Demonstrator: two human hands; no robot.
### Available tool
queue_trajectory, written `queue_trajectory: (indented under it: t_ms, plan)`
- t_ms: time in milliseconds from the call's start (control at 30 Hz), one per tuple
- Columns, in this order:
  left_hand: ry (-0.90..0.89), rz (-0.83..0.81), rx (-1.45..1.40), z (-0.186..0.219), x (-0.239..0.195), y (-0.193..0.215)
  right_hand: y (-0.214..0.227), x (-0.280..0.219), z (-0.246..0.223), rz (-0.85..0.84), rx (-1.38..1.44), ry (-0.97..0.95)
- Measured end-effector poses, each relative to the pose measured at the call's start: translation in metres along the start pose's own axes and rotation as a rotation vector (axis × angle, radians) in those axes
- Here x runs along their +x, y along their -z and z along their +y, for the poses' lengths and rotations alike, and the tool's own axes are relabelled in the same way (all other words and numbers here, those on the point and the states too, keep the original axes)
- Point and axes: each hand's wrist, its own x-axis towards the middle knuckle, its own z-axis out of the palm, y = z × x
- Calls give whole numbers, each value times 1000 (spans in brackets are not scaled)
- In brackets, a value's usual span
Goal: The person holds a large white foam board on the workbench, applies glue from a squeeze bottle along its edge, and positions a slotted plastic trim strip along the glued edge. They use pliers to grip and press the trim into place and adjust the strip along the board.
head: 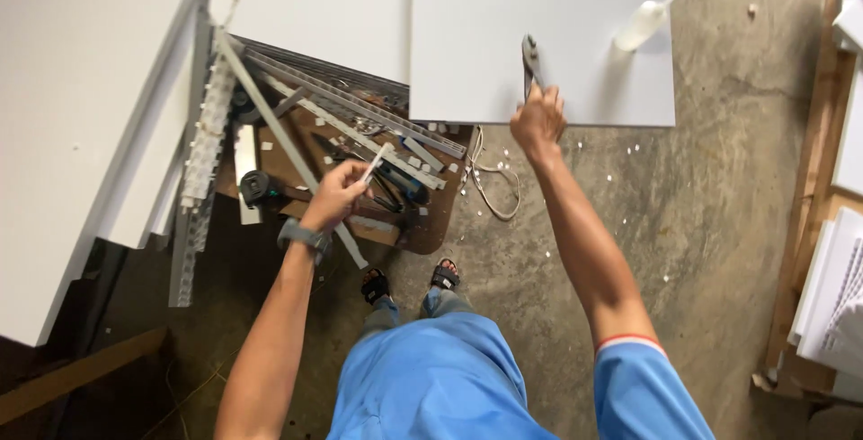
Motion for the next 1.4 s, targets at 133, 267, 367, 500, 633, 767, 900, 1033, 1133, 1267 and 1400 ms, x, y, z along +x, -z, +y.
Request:
queue_trajectory:
  t_ms: [133, 267, 367, 500, 633, 767, 900, 1033, 1133, 1267, 1400]
  plan:
    - [-412, 278, 968, 12, 46, -29, 6, 27, 6, -14, -34, -29]
    - [-434, 352, 1529, 8, 84, -38, -5, 26, 10, 43, -30, 48]
    - [-949, 332, 1575, -9, 113, -27, -10, 19, 14, 48, 2, 99]
    - [-928, 260, 1462, -5, 135, -22, -7, 17, 12, 95, -61, 165]
    - [-928, 257, 1633, 14, 140, -18, -8, 16, 8, 90, -71, 149]
    - [-1068, 245, 1645, 29, 142, -21, -10, 14, 6, 145, -131, 161]
    - [-1025, 201, 1605, 26, 146, -18, -15, 16, 3, 121, -139, 125]
    - [-991, 237, 1540, 23, 145, -20, -17, 14, 2, 129, -201, 100]
    - [-1012, 251, 1538, 21, 146, -18, -17, 13, 1, 131, -211, 93]
    - [-1051, 251, 1576, 24, 137, -25, -19, 12, 3, 133, -206, 82]
    - [-1076, 299, 1545, 17, 138, -24, -20, 13, 4, 103, -205, 60]
